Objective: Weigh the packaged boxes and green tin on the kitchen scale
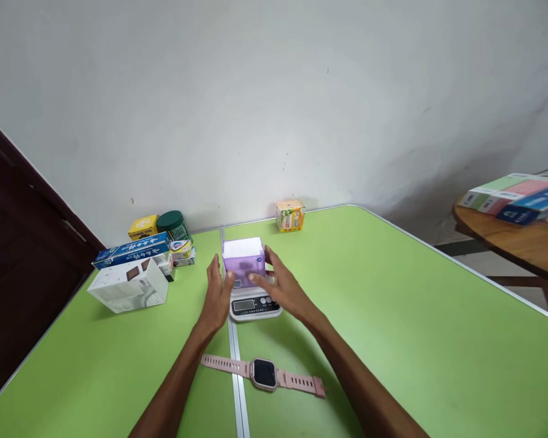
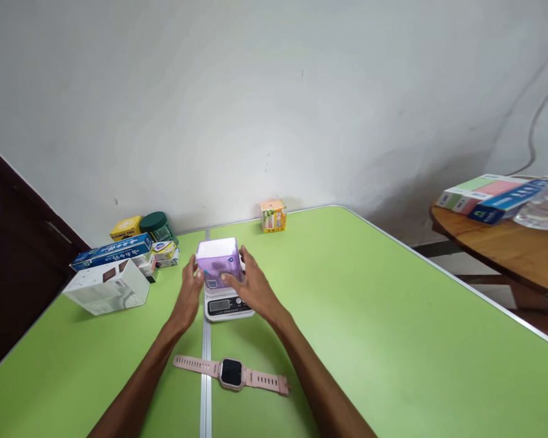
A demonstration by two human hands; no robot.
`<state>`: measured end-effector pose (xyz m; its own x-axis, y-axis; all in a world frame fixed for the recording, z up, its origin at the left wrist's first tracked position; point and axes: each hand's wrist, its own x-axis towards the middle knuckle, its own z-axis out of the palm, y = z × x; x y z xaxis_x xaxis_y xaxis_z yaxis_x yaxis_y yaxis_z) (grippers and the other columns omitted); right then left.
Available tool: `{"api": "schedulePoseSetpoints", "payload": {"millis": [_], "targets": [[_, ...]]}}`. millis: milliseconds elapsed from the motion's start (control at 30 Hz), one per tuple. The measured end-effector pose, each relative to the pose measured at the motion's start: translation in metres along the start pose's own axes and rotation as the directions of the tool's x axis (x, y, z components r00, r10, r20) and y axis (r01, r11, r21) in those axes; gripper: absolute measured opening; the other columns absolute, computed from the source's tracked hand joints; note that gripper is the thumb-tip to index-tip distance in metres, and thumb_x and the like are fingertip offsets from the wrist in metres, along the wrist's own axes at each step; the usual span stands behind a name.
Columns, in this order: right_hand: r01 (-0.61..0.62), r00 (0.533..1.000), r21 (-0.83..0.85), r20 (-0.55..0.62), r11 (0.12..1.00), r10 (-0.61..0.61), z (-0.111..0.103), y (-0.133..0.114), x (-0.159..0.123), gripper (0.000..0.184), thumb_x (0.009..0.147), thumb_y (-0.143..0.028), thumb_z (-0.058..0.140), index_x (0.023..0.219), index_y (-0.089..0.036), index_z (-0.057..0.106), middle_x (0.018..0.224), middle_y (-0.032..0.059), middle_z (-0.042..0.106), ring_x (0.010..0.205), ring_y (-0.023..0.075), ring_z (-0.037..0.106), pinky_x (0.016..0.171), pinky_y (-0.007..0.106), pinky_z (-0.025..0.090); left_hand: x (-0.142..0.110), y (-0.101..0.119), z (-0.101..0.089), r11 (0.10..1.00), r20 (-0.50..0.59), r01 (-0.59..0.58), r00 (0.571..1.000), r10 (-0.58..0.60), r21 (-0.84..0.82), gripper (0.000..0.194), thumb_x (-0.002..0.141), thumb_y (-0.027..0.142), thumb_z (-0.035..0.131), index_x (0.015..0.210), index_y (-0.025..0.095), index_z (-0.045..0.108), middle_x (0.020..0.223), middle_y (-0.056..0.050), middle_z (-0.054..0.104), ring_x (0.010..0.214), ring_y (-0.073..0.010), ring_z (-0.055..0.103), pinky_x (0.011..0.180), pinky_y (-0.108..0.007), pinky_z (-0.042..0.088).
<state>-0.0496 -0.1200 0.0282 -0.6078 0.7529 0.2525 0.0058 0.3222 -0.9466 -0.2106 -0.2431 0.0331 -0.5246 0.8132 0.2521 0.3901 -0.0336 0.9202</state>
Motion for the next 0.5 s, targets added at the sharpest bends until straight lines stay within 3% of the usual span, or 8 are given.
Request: {"api": "schedulePoseSetpoints", "payload": {"millis": [100,233,333,500], "targets": [[-0.104,0.989,0.091,-0.093,0.99,0.113,-0.018,0.023,-0.006,0.076,0.091,-0.066,0.063,0.153,-0.025,0.047,0.159,0.0179,0.05,0.138,0.0348,0.057,0.11,0.057,0.051,0.008,-0.027,-0.025,0.994,-0.087,0.101,0.991,-0.104,-0.028,0.082,0.096,0.077,0.043,0.159,0.026,0.035,0.173,-0.015,0.025,0.155,-0.0298,0.038,0.127,-0.046,0.032],[-0.116,0.937,0.073,-0.323,0.991,0.133,-0.03,0.057,-0.01,0.062,0.092,-0.072,0.053,0.123,-0.019,0.064,0.125,0.0174,0.072,0.113,0.0323,0.071,0.102,0.053,0.056,0.017,-0.069,-0.049,0.952,-0.119,0.234,0.958,-0.26,-0.195,0.093,0.088,0.086,0.042,0.151,0.018,0.043,0.159,-0.023,0.046,0.135,-0.0299,0.062,0.114,-0.044,0.049],[-0.104,0.917,-0.021,-0.389,0.994,0.087,-0.028,0.067,-0.011,0.054,0.091,-0.067,0.053,0.111,-0.018,0.065,0.111,0.015,0.074,0.1,0.0302,0.073,0.095,0.05,0.059,0.02,-0.087,-0.054,0.936,-0.125,0.224,0.956,-0.266,-0.273,0.094,0.084,0.087,0.05,0.144,0.014,0.047,0.15,-0.026,0.054,0.125,-0.0287,0.069,0.111,-0.043,0.052],[-0.114,0.916,-0.067,-0.392,0.991,0.078,-0.027,0.067,-0.01,0.046,0.088,-0.059,0.055,0.109,-0.019,0.064,0.107,0.0136,0.075,0.09,0.0276,0.074,0.088,0.046,0.059,0.018,-0.091,-0.054,0.943,-0.122,0.188,0.966,-0.228,-0.276,0.086,0.085,0.083,0.053,0.136,0.014,0.056,0.138,-0.024,0.065,0.119,-0.0301,0.072,0.108,-0.047,0.054]]}}
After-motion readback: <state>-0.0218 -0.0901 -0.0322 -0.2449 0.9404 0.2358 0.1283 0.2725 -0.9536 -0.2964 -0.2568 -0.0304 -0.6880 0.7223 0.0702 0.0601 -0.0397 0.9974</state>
